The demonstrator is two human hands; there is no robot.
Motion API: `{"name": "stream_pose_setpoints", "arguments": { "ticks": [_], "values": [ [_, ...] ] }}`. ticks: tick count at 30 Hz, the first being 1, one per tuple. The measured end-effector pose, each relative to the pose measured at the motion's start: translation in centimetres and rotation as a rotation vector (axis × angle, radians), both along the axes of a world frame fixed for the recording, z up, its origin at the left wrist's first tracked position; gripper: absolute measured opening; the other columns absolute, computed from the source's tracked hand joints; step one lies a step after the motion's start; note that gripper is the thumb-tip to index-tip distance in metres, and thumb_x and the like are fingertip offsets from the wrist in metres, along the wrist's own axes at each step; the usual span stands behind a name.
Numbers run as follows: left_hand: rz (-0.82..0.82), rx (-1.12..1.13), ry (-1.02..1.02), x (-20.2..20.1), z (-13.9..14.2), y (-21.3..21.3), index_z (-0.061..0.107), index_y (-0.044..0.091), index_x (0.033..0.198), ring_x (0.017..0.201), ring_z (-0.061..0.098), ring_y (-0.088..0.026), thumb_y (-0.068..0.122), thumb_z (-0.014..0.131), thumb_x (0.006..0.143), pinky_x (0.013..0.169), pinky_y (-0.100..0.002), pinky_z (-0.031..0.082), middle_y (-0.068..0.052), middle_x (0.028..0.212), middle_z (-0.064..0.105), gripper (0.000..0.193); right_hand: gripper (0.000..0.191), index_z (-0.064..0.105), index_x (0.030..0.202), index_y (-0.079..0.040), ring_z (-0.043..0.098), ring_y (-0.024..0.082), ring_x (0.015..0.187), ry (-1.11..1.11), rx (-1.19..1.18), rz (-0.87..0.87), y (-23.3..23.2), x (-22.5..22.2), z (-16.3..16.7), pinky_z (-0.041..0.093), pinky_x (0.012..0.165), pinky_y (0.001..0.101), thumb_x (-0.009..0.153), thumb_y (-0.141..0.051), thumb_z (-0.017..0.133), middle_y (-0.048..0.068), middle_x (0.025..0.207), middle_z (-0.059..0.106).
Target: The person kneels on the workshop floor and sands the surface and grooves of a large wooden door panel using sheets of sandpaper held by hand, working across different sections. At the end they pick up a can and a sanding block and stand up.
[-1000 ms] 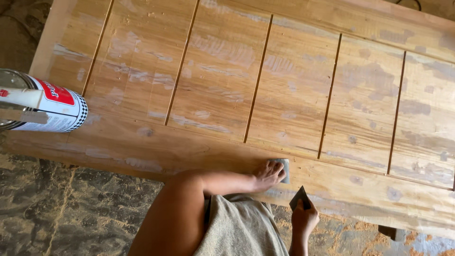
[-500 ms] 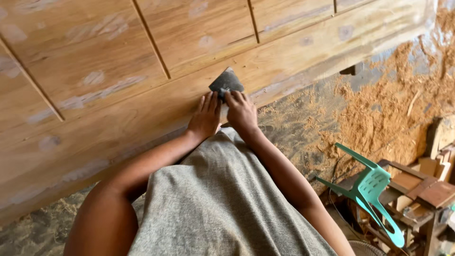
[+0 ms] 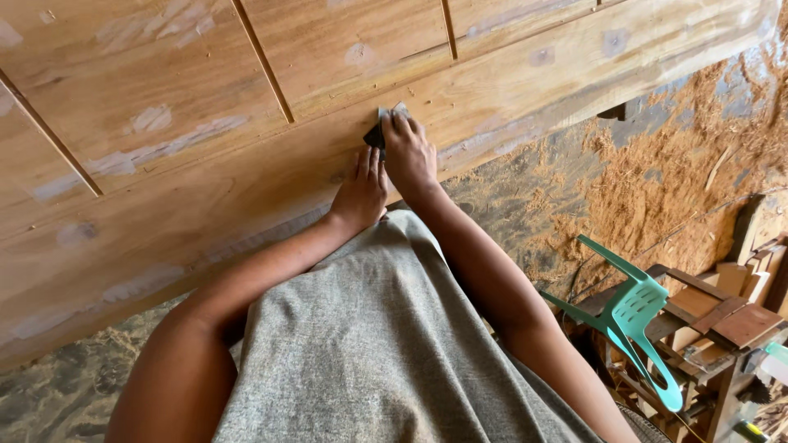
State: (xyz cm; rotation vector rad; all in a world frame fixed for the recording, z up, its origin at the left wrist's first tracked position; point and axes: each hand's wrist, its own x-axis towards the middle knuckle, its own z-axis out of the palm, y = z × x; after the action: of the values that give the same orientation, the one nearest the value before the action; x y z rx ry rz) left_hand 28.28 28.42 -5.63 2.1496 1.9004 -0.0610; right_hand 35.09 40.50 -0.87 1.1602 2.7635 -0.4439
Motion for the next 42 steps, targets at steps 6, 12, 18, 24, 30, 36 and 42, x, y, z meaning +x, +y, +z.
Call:
{"name": "stream_pose_setpoints", "arguments": {
  "ticks": [6, 12, 18, 24, 30, 36, 42],
  "values": [
    [0.066, 0.095, -0.014, 0.2, -0.9, 0.2, 0.055, -0.014, 0.137, 0.141, 0.040, -0.050, 0.034, 0.051, 0.093, 0.117, -0.059, 0.029, -0.034, 0.149, 0.047, 0.065, 0.043, 0.060, 0.127, -0.004, 0.060, 0.036, 0.119, -0.033, 0.051, 0.111, 0.1, 0.5, -0.3, 0.057, 0.083, 0.0517, 0.084, -0.010, 0.064, 0.015, 0.128, 0.062],
    [0.077, 0.095, -0.038, 0.3, -1.4, -0.1, 0.053, -0.010, 0.142, 0.145, 0.039, -0.046, 0.025, 0.048, 0.095, 0.118, -0.059, 0.029, -0.031, 0.152, 0.046, 0.059, 0.044, 0.060, 0.130, -0.004, 0.061, 0.036, 0.119, -0.012, 0.040, 0.040, 0.3, 0.4, -0.1, 0.059, 0.084, 0.0482, 0.086, -0.006, 0.061, 0.013, 0.128, 0.062],
    [0.096, 0.095, 0.017, 0.1, -1.1, 0.3, 0.054, -0.009, 0.141, 0.145, 0.039, -0.046, 0.027, 0.044, 0.097, 0.119, -0.058, 0.028, -0.031, 0.152, 0.048, 0.058, 0.040, 0.065, 0.120, -0.006, 0.062, 0.037, 0.112, -0.088, 0.103, 0.013, 1.2, -0.1, 0.2, 0.056, 0.074, 0.0545, 0.080, -0.004, 0.060, 0.015, 0.119, 0.064],
    [0.124, 0.161, -0.101, -0.2, -1.4, 0.0, 0.059, -0.008, 0.138, 0.143, 0.043, -0.045, 0.025, 0.044, 0.097, 0.117, -0.059, 0.031, -0.029, 0.150, 0.049, 0.054, 0.027, 0.068, 0.109, -0.009, 0.067, 0.036, 0.104, 0.025, -0.029, -0.023, 3.1, 0.1, -0.3, 0.057, 0.082, 0.0497, 0.087, 0.002, 0.056, 0.012, 0.117, 0.069],
    [0.087, 0.184, -0.011, -0.3, -1.5, 0.6, 0.061, -0.011, 0.137, 0.140, 0.045, -0.047, 0.024, 0.046, 0.098, 0.118, -0.058, 0.035, -0.031, 0.148, 0.052, 0.054, 0.031, 0.069, 0.110, -0.007, 0.069, 0.037, 0.095, 0.086, 0.045, -0.046, 1.4, 0.4, -0.1, 0.057, 0.076, 0.0492, 0.083, -0.001, 0.057, 0.013, 0.106, 0.071],
    [0.116, 0.217, -0.091, -0.5, -1.3, 0.6, 0.062, -0.011, 0.133, 0.137, 0.046, -0.048, 0.027, 0.046, 0.092, 0.115, -0.059, 0.035, -0.032, 0.145, 0.052, 0.058, 0.026, 0.066, 0.105, -0.007, 0.071, 0.035, 0.089, 0.008, 0.154, 0.012, 1.8, -0.4, -0.2, 0.054, 0.066, 0.0545, 0.081, -0.009, 0.057, 0.013, 0.104, 0.072],
    [0.129, 0.175, -0.121, -0.4, -1.4, 0.8, 0.063, -0.010, 0.133, 0.140, 0.047, -0.046, 0.026, 0.048, 0.096, 0.114, -0.059, 0.036, -0.029, 0.148, 0.054, 0.053, 0.018, 0.065, 0.110, -0.007, 0.071, 0.040, 0.094, -0.101, -0.065, -0.104, 2.0, 0.0, -0.5, 0.057, 0.074, 0.0532, 0.095, -0.007, 0.057, 0.013, 0.110, 0.073]
  ]
}}
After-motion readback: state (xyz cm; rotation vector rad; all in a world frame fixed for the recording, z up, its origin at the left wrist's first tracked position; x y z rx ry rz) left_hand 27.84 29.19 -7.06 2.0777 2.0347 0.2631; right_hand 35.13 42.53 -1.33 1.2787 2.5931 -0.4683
